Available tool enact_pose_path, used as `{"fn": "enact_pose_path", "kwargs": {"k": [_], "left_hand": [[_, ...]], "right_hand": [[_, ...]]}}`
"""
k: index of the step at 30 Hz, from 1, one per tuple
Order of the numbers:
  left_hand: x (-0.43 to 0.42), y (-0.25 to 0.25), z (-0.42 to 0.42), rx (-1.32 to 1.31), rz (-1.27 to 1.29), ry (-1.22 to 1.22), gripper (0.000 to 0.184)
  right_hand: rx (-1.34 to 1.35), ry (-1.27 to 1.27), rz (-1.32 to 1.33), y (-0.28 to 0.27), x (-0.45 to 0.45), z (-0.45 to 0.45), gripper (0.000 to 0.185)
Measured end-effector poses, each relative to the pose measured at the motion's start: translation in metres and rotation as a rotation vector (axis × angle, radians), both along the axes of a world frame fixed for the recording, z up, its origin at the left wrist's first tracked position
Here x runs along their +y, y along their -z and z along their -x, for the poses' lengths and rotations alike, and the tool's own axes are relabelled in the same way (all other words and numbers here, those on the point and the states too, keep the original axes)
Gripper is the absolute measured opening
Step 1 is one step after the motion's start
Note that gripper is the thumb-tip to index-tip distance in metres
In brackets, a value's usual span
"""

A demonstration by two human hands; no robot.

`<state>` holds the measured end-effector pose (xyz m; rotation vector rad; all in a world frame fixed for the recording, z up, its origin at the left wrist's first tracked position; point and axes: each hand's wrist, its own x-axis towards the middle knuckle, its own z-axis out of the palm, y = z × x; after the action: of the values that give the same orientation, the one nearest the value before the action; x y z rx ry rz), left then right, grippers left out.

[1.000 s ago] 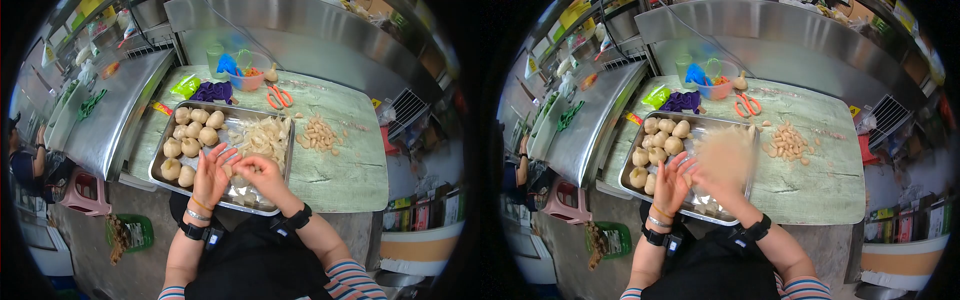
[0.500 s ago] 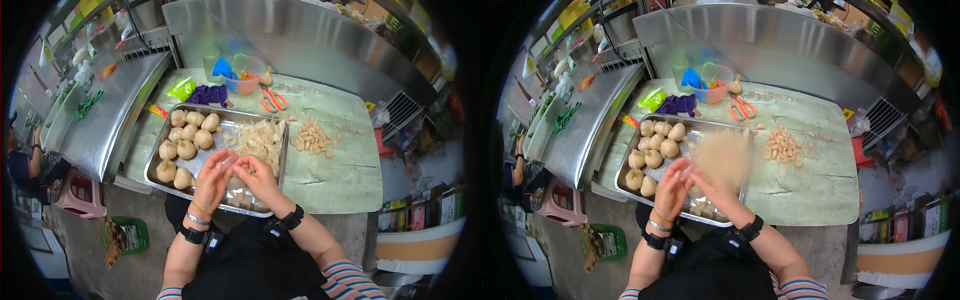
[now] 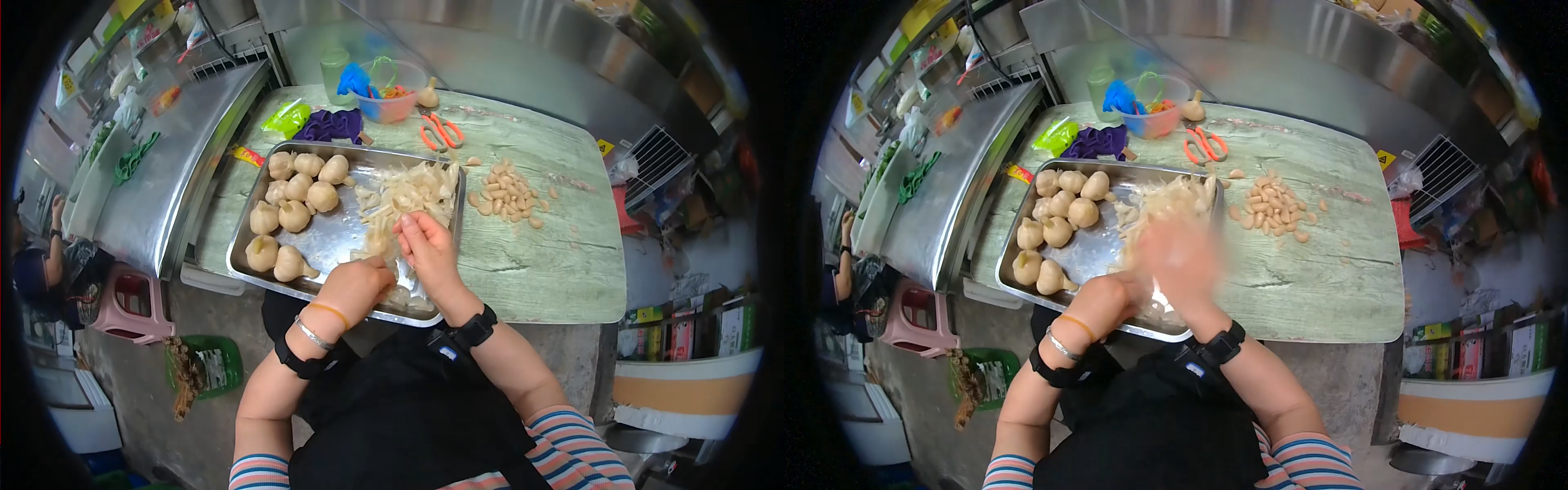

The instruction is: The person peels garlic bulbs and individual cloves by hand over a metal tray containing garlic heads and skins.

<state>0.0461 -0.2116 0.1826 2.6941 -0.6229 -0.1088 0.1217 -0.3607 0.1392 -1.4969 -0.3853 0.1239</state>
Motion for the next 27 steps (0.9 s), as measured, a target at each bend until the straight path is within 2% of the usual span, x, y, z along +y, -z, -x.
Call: {"fn": "enact_pose_path", "kwargs": {"k": [3,5,6,7,9,10,11,13,15,20,23,27], "left_hand": [[0.000,0.003,-0.003,-0.060,0.089,-0.019,0.017],[0.008,0.003,-0.004,0.192,0.760,-0.322,0.016],[0.007,0.006,-0.006,0.249,1.222,-0.415,0.010],[0.010,0.007,-0.008,0.241,1.212,-0.410,0.010],[0.015,0.007,-0.012,0.369,1.651,-0.538,0.014],[0.013,0.010,-0.013,0.388,1.711,-0.553,0.015],[0.012,0.015,-0.013,0.387,1.710,-0.552,0.015],[0.007,0.022,-0.013,0.453,1.822,-0.569,0.014],[0.004,0.025,-0.013,0.456,1.838,-0.619,0.012],[0.005,0.031,-0.013,0.301,1.822,-0.593,0.010],[0.003,0.030,-0.012,0.246,1.755,-0.622,0.010],[-0.005,0.026,-0.013,0.103,1.683,-0.599,0.013]], "right_hand": [[-0.049,0.068,0.020,0.018,0.001,-0.007,0.023],[0.002,0.064,0.005,0.023,-0.003,-0.013,0.022],[0.062,0.049,0.005,0.017,-0.002,-0.013,0.020],[0.055,0.050,-0.007,0.012,0.001,-0.009,0.020],[-0.013,0.112,-0.014,-0.007,0.004,0.004,0.014],[0.148,-0.041,-0.318,-0.021,0.003,0.009,0.015],[0.147,-0.041,-0.319,-0.027,0.002,0.014,0.015],[-0.070,-0.051,-0.003,-0.035,0.000,0.021,0.018],[0.026,-0.093,-0.031,-0.039,0.001,0.025,0.020],[-0.164,-0.066,0.149,-0.032,0.004,0.024,0.020],[-0.010,-0.103,0.104,-0.035,0.002,0.023,0.020],[0.024,-0.104,-0.015,-0.029,0.004,0.022,0.020]]}}
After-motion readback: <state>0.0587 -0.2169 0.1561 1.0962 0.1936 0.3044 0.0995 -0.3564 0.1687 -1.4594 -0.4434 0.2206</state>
